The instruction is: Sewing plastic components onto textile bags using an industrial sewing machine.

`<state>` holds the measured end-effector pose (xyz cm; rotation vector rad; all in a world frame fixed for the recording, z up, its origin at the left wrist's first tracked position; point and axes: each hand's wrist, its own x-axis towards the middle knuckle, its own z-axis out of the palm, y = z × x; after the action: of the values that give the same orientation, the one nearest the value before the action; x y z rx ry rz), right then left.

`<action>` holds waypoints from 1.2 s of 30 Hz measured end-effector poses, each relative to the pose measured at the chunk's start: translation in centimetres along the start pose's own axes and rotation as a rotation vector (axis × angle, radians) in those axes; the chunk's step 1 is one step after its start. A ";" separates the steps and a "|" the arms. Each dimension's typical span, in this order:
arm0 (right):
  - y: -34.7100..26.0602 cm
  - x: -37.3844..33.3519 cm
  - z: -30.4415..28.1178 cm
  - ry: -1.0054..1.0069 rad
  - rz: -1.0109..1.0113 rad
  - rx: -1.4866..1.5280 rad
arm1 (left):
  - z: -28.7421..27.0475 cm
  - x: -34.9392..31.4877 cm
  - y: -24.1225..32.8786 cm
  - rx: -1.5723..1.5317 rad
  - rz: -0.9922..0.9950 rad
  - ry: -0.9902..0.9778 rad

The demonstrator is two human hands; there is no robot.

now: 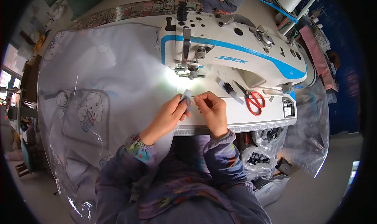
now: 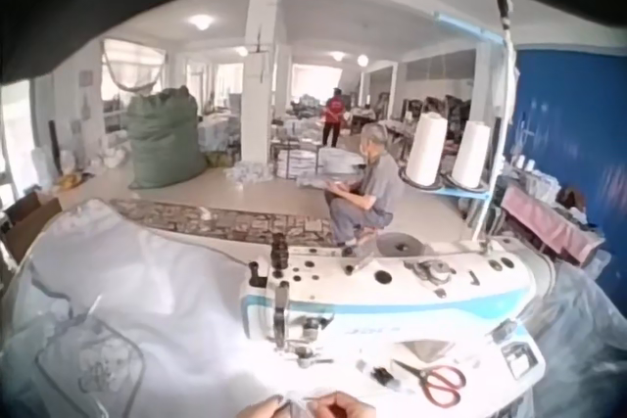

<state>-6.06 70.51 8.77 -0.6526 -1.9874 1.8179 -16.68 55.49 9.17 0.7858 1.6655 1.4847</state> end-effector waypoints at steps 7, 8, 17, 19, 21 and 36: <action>0.1 -0.8 1.2 -0.099 -0.140 -0.002 | -0.2 0.3 -0.6 0.014 0.151 0.209; 0.3 -1.0 1.7 -0.068 -0.165 -0.052 | -0.1 0.3 -0.7 0.035 0.174 0.235; 1.6 0.4 0.7 -0.112 0.108 0.318 | -1.2 -0.1 -0.2 0.196 0.078 0.094; 1.1 0.2 0.7 -0.129 0.128 0.366 | -1.6 0.2 0.0 0.161 0.027 0.083; 0.3 0.2 0.8 -0.131 0.168 0.401 | -1.7 0.4 0.0 0.086 0.005 0.101; 1.6 3.5 5.1 0.016 -0.046 -0.551 | -5.3 2.1 -0.2 1.202 0.480 0.408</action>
<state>-11.65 68.41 6.50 -0.7581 -2.4847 1.2253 -22.30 54.49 8.84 1.6616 2.8573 0.7950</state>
